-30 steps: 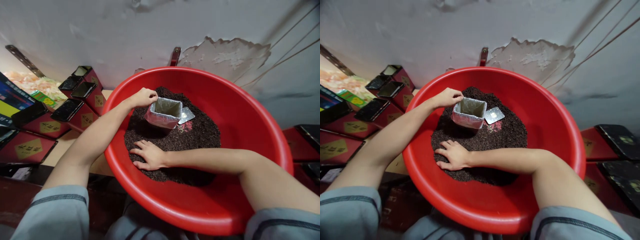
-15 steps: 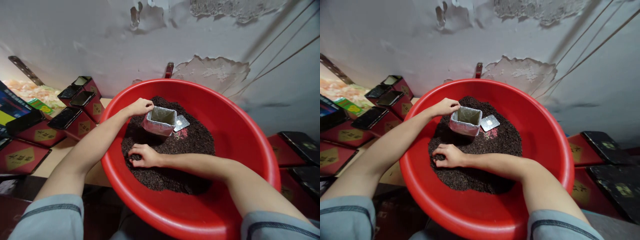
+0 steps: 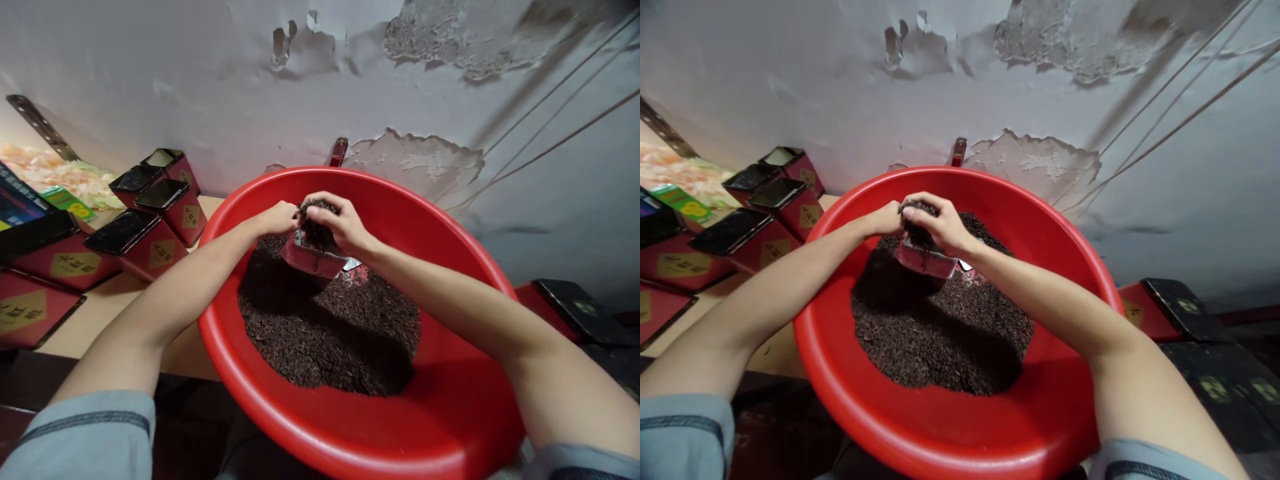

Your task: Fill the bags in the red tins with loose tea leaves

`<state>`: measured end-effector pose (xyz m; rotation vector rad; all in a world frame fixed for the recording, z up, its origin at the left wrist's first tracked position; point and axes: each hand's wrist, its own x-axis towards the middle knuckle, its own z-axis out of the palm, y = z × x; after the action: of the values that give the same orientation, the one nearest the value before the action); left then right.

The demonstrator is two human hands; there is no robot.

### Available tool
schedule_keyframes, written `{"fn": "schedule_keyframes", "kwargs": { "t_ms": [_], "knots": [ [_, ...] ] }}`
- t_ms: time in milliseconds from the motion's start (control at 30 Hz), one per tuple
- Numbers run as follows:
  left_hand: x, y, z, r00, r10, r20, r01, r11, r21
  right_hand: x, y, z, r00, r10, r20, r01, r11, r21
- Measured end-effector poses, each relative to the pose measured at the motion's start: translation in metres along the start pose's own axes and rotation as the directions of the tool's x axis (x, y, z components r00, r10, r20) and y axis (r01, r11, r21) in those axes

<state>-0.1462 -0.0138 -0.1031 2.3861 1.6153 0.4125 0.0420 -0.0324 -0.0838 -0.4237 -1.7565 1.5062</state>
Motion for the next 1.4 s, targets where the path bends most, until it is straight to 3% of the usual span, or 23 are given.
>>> {"fn": "schedule_keyframes", "kwargs": {
  "t_ms": [133,300,433,567,667,767,833,933,1033,1167,1400],
  "knots": [
    [0.002,0.001,0.001,1.000,0.004,-0.008,-0.004,1.000,0.005,0.018,0.006,-0.025,0.998,-0.022,-0.059,0.022,1.000,-0.001],
    [-0.002,0.005,-0.003,0.999,-0.041,0.029,0.041,0.999,0.017,0.018,0.014,-0.031,0.997,0.001,-0.079,-0.002,1.000,-0.013],
    [-0.004,0.005,-0.003,1.000,-0.006,0.011,0.006,1.000,-0.020,0.013,0.012,-0.038,0.997,0.041,-0.059,-0.043,0.998,-0.042],
    [-0.003,0.007,-0.003,0.999,-0.009,0.031,0.010,1.000,-0.023,0.003,-0.005,-0.045,0.995,0.084,0.054,-0.072,0.978,-0.197],
    [-0.002,0.008,-0.002,0.999,-0.026,0.037,0.027,0.999,-0.018,-0.015,-0.020,-0.040,0.984,0.002,0.180,0.083,0.884,-0.460],
    [0.001,0.006,0.002,0.999,-0.029,0.013,0.030,0.999,-0.031,-0.046,-0.018,-0.022,0.937,-0.095,0.337,0.312,0.660,-0.683],
    [0.004,0.002,0.005,1.000,-0.023,0.001,0.023,0.998,-0.063,-0.074,-0.003,-0.005,0.878,-0.067,0.474,0.426,0.560,-0.710],
    [0.007,-0.003,0.009,1.000,-0.006,-0.008,0.005,0.994,-0.112,-0.113,0.035,0.021,0.727,0.093,0.681,0.543,0.529,-0.652],
    [0.008,-0.005,0.010,1.000,0.003,-0.014,-0.005,0.991,-0.136,-0.129,0.074,0.041,0.611,0.215,0.762,0.585,0.526,-0.618],
    [0.008,-0.004,0.010,1.000,-0.002,-0.013,0.000,0.988,-0.156,-0.120,0.097,0.056,0.608,0.258,0.751,0.576,0.508,-0.641],
    [0.004,0.001,0.010,1.000,-0.007,-0.020,0.006,0.999,-0.047,-0.110,0.087,0.069,0.630,0.311,0.711,0.571,0.434,-0.697]
  ]
}}
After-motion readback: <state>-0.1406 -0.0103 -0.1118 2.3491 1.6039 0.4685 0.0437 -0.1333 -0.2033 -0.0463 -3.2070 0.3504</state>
